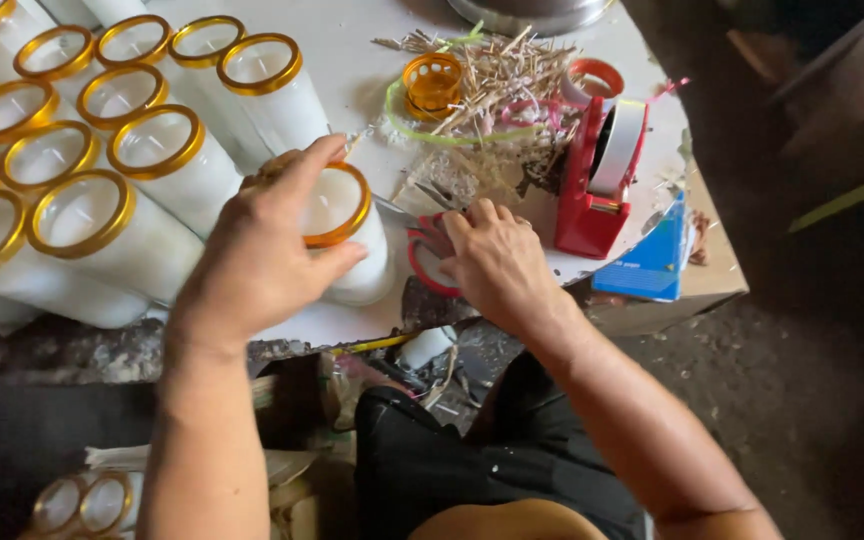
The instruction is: The person trims excess plastic wrap from candle jars using a small knife and scissors, then fits decorative gold lids onto the jars.
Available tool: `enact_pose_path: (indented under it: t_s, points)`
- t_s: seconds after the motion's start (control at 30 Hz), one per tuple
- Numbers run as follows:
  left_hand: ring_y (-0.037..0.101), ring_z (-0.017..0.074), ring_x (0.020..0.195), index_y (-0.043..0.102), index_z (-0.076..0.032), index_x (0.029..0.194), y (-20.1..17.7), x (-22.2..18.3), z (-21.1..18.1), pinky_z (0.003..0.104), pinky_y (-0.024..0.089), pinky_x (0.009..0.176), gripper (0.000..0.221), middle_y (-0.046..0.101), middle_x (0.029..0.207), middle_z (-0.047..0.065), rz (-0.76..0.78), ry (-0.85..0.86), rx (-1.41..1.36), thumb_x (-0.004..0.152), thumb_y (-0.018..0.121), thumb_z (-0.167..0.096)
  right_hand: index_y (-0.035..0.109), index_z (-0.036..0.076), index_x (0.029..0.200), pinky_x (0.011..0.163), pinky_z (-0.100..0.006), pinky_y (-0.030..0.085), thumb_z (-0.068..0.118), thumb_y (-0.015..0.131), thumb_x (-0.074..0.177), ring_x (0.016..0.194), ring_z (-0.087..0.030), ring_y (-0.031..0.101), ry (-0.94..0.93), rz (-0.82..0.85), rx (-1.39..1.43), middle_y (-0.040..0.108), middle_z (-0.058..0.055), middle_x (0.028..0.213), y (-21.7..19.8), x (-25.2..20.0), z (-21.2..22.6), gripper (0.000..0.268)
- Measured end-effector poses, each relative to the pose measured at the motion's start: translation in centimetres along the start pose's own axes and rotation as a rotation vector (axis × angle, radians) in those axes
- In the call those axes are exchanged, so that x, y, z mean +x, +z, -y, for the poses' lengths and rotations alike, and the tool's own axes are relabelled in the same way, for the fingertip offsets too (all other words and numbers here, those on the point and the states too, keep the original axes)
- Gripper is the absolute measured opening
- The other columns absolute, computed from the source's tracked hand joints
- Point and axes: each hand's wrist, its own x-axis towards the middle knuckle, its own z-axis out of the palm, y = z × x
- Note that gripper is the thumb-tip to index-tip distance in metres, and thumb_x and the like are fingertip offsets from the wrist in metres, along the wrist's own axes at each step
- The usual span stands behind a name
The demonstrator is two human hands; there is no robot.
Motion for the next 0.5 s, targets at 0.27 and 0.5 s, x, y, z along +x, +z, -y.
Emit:
enact_pose_path:
  t_s: [0.27,0.5]
  points:
    - [0.054,0.0251,0.141,0.052,-0.003,0.142,-3.1,-0.3,1.9,0.037,0.035,0.126,0.077,0.058,0.146,0.012,0.213,0.035,-0.375,0.069,0.075,0.005,0.054,0.007,0.118,0.056,-0.058,0.057,0.017,0.074,0.083,0.077,-0.044,0.067,0.027,0.047,0.145,0.055,-0.018,0.112,-1.4,-0.2,-0.3,0.041]
    - [0.049,0.027,0.138,0.057,-0.001,0.138,-2.5,-0.2,2.8,0.04,0.036,0.125,0.053,0.061,0.141,0.012,0.211,0.118,-0.482,0.089,0.07,-0.018,0.062,0.003,0.116,0.062,-0.058,0.052,0.037,0.081,0.088,0.088,-0.047,0.056,0.038,-0.09,0.164,0.059,-0.021,0.116,-0.6,0.0,-2.4,0.048]
